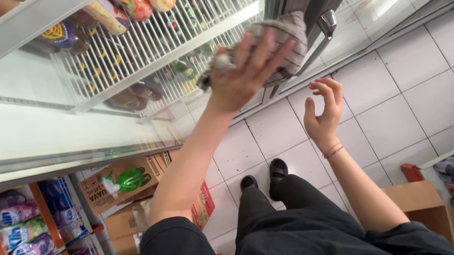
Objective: The person wipes the glass door of a commercial refrigerator with a cloth, then sprays a cleaning solution and continues wiping the surface. The task involves cleaning the exterior glass of the fridge.
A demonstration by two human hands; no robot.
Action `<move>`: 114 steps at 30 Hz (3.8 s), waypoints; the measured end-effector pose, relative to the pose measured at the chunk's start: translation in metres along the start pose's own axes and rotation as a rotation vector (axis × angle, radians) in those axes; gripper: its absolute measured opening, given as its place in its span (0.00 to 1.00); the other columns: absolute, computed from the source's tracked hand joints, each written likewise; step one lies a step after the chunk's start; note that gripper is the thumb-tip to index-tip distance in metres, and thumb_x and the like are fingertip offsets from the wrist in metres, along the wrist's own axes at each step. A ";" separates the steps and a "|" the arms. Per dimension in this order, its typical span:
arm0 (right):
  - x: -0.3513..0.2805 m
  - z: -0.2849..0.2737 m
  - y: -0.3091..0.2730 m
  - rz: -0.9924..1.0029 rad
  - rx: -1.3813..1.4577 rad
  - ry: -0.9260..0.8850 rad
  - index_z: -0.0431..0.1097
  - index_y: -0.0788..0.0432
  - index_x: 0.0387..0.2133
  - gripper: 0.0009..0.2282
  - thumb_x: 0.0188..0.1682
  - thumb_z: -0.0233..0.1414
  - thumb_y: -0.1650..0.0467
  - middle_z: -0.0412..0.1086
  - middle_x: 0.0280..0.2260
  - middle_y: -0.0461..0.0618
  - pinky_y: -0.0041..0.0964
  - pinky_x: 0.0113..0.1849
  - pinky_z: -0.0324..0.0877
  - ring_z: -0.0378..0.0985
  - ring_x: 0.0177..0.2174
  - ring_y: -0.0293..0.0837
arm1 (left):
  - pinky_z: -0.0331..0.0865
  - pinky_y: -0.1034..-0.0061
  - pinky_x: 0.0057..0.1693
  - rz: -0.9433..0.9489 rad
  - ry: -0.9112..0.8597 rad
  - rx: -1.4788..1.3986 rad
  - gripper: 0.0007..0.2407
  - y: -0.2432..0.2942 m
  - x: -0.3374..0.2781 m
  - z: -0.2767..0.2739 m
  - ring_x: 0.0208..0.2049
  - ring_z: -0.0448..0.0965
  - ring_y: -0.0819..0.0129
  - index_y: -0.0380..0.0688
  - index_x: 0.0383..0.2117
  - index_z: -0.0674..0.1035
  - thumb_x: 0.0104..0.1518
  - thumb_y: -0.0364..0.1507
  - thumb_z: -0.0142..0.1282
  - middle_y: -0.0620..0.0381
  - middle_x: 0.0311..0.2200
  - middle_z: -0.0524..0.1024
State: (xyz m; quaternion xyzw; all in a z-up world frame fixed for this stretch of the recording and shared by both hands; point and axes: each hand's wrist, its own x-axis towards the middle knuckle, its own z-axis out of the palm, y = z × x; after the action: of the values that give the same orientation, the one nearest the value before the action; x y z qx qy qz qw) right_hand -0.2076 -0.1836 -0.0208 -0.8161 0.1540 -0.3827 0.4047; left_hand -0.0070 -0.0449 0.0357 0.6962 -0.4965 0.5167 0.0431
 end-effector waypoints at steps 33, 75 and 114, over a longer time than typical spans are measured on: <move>-0.212 0.207 0.350 -0.164 0.353 0.284 0.64 0.66 0.56 0.16 0.56 0.45 0.86 0.58 0.54 0.51 0.37 0.51 0.75 0.74 0.48 0.43 | 0.46 0.48 0.69 0.081 0.121 0.060 0.20 0.201 -0.285 0.229 0.71 0.56 0.58 0.66 0.68 0.69 0.71 0.29 0.54 0.60 0.70 0.58; -0.155 0.294 0.211 -0.911 0.041 0.126 0.68 0.63 0.50 0.14 0.51 0.55 0.73 0.64 0.55 0.60 0.56 0.60 0.61 0.64 0.58 0.61 | 0.64 0.60 0.74 -0.365 0.318 0.168 0.13 0.042 -0.402 0.074 0.66 0.68 0.62 0.51 0.59 0.77 0.69 0.32 0.60 0.59 0.62 0.71; -0.139 0.449 0.187 -1.415 -0.097 0.186 0.60 0.65 0.67 0.28 0.57 0.42 0.62 0.58 0.62 0.76 0.65 0.61 0.63 0.64 0.60 0.72 | 0.44 0.42 0.76 -1.599 0.539 0.097 0.22 0.145 -0.708 0.142 0.76 0.44 0.40 0.40 0.67 0.67 0.66 0.26 0.51 0.35 0.75 0.39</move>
State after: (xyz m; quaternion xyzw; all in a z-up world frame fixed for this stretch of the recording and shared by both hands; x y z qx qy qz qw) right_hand 0.0475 0.0209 -0.4066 -0.7015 -0.3614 -0.6142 0.0079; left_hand 0.0013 0.2585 -0.6351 0.6920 0.1959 0.4998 0.4827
